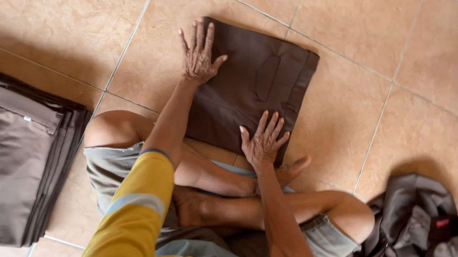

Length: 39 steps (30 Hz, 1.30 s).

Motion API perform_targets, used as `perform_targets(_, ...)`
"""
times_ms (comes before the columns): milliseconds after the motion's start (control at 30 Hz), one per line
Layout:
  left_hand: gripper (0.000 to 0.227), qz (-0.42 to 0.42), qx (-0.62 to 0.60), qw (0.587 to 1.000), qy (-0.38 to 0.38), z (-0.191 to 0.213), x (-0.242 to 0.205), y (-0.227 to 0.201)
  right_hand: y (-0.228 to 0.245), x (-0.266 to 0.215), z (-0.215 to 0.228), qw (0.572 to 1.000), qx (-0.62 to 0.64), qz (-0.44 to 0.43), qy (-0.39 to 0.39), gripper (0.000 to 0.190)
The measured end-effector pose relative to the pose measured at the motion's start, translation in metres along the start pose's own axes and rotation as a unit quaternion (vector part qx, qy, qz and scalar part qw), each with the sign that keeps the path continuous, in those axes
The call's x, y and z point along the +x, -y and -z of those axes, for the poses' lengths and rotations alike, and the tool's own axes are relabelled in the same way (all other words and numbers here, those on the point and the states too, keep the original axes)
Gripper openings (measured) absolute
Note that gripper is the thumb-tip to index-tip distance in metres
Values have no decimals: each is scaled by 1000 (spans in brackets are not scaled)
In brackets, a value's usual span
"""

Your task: A person sitting on the floor is folding brown trousers and stacking them into a neat pile.

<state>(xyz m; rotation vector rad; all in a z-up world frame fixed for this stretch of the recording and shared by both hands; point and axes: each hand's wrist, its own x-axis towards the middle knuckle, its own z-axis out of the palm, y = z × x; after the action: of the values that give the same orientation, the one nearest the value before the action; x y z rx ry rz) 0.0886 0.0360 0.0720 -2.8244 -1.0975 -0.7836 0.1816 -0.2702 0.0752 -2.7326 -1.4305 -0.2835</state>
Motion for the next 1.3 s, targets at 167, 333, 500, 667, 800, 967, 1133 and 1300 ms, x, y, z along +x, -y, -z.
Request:
perform_targets(167,103,168,-145,967,126,62,-38,-57,-1,1,7,993,78,-9,86,90)
perform_targets(333,108,210,-151,918,302,81,-122,-59,-3,-1,-11,999,43,-9,-2,83)
perform_targets(500,120,196,-135,883,405,75,-142,-48,-28,5,-6,952,258,-153,-61,77)
perform_targets(667,118,215,-106,864,442,87,-131,-58,-74,6,-130,900,277,-337,-3,75)
perform_targets(800,119,216,-89,863,448,76,-135,-54,-38,11,-31,957,217,-107,-163,28)
perform_targets(967,119,217,-83,856,461,86,-130,-57,-37,19,-16,947,225,-139,-180,34)
perform_targets(1133,120,220,-95,860,451,79,-128,-51,-74,18,-75,913,301,-269,-53,64)
perform_targets(1300,123,209,-103,868,437,94,-122,-42,-43,6,19,904,320,-281,45,78)
